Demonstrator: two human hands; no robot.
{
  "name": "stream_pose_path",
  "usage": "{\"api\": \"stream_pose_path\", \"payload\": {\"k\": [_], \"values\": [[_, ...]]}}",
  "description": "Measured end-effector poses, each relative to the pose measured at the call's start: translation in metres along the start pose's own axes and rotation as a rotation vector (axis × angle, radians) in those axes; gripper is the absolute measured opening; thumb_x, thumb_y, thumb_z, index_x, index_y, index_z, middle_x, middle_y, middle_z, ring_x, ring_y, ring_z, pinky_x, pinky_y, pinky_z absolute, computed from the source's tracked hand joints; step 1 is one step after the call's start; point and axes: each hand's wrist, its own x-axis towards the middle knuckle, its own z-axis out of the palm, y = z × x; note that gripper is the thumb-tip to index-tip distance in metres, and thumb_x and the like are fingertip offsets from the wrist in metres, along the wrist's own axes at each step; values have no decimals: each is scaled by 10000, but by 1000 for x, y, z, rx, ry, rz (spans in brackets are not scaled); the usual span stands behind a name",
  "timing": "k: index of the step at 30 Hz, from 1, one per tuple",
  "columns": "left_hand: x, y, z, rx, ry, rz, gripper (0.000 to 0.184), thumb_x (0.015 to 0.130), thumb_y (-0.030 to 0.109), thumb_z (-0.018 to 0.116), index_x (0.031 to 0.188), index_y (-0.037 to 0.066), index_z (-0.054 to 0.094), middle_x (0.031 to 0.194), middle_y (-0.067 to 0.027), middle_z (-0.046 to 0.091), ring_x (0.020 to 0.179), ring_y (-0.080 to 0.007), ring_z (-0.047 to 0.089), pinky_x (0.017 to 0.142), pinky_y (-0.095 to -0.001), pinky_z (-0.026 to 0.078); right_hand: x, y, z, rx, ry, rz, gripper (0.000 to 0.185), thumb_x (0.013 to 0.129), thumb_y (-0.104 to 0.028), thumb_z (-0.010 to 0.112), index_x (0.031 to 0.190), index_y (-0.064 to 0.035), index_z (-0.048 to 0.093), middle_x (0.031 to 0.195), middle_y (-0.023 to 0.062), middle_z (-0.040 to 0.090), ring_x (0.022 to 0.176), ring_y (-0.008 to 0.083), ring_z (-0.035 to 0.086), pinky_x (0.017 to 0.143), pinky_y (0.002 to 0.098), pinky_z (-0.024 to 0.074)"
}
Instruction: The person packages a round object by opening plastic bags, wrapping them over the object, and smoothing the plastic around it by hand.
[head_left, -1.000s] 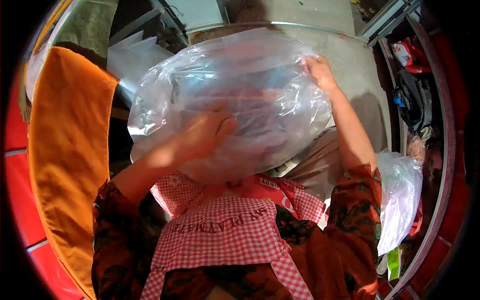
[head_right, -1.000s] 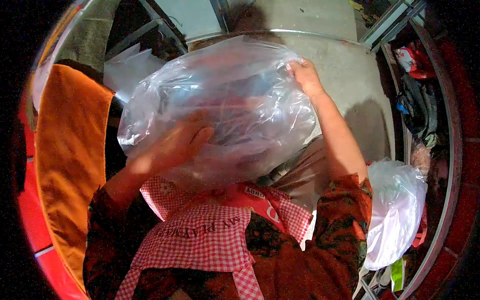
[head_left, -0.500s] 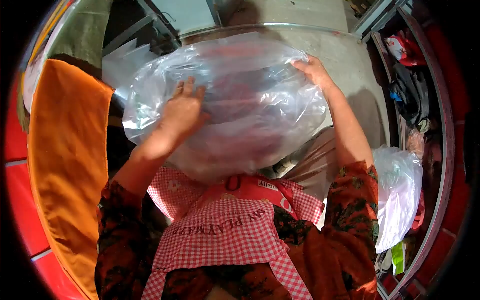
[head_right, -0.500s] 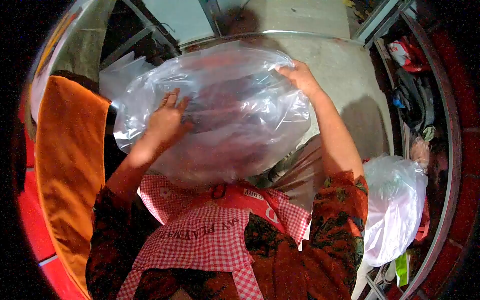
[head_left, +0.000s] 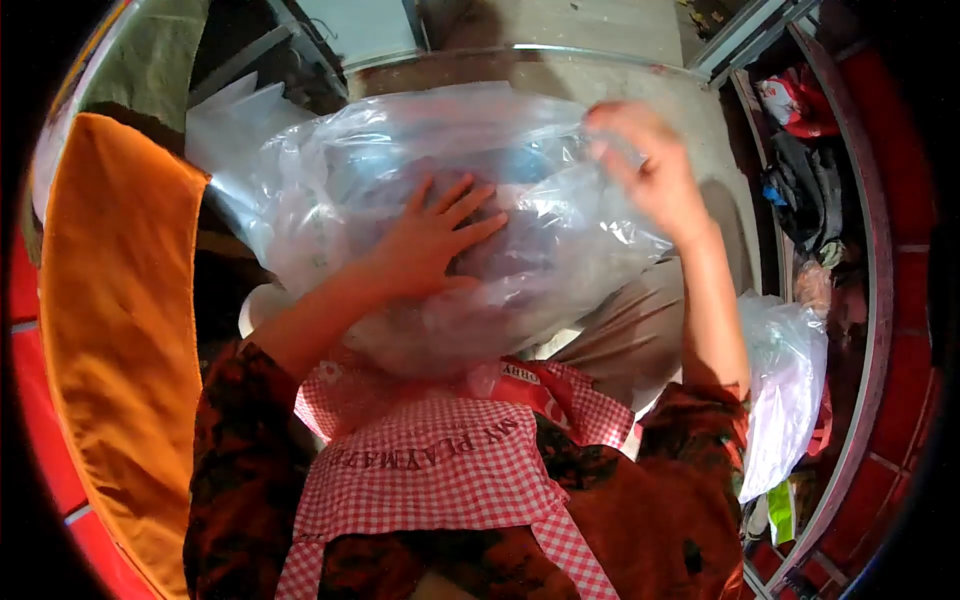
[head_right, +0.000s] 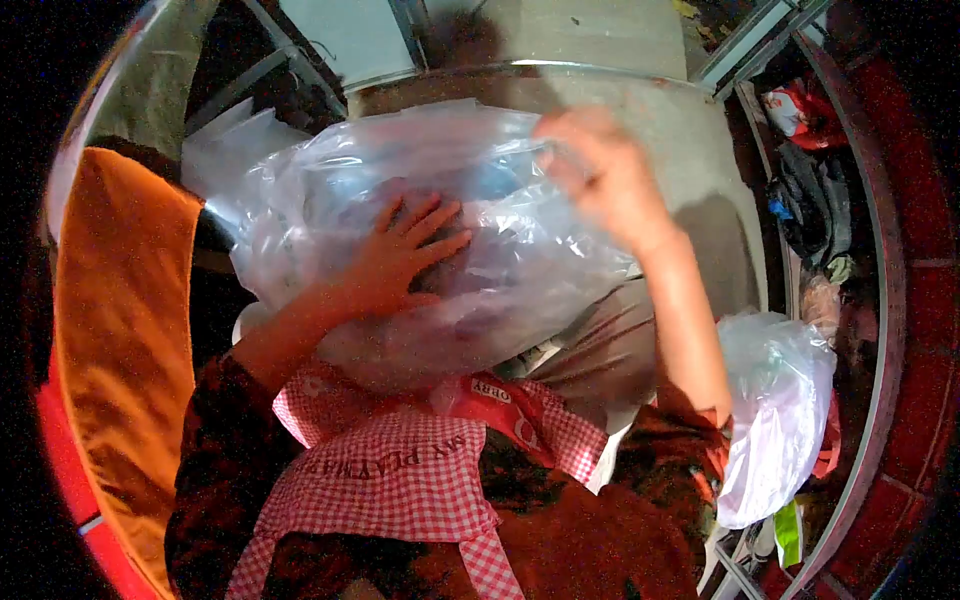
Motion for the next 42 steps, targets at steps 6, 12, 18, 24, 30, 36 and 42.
{"api": "stream_pose_path", "payload": {"k": [6, 12, 18, 24, 30, 36, 42], "values": [[-2, -5, 3, 14, 21, 50, 937, 660, 529, 754, 1471, 233, 389, 1583, -142, 196, 1466, -372, 145, 1143, -622, 39, -97, 20, 26, -559, -751, 13, 195, 797, -193, 699, 970, -106, 683, 945, 101, 659, 987, 285, 626, 860, 421, 485], [-3, -1, -1, 3, 3, 28, 1000, 604, 562, 774, 1464, 221, 395, 1582, -149, 187, 1470, -373, 122, 1132, -645, 23, -69, -56, -26, 88, -419, 182, 264, 765, -10, 694, 1019, -28, 626, 1058, 137, 642, 914, 377, 633, 766, 425, 527], [-4, -2, 4, -4, 47, 55, 1024, 587, 556, 785, 1467, 220, 384, 1573, -157, 213, 1465, -382, 139, 1106, -675, 70, -124, -54, 10, -32, -996, 268, 281, 861, -181, 613, 1108, -49, 637, 1222, 120, 599, 1052, 350, 597, 892, 438, 467], [-8, 3, 2, -44, 60, 4, 1038, 563, 477, 826, 1464, 206, 387, 1573, -143, 217, 1466, -377, 132, 1103, -678, 88, -127, -1, 57, 34, -1383, 402, 224, 855, -212, 602, 987, -45, 674, 1036, 162, 638, 929, 334, 623, 810, 412, 484], [-4, -1, 13, -57, 106, 24, 1013, 569, 477, 815, 1453, 196, 408, 1564, -143, 244, 1460, -377, 154, 1103, -675, 92, -67, -71, -24, -9, -1209, 307, 220, 889, -104, 581, 1092, -49, 648, 1066, 118, 668, 875, 228, 660, 773, 341, 501], [-2, -3, 9, -32, 41, 5, 1012, 584, 520, 802, 1459, 199, 408, 1588, -108, 201, 1478, -342, 110, 1140, -623, 16, -75, 6, -23, 546, -1075, 884, 307, 954, -151, 574, 1249, -72, 596, 1178, 26, 632, 1121, 139, 561, 877, 296, 475], [-1, -7, 12, -48, 100, 16, 978, 577, 512, 786, 1442, 216, 439, 1571, -104, 259, 1470, -352, 151, 1129, -645, 16, -73, 74, 15, 759, -1286, 1021, 395, 921, -304, 630, 1241, -73, 612, 1249, 34, 609, 1159, 149, 531, 944, 307, 462]]}}
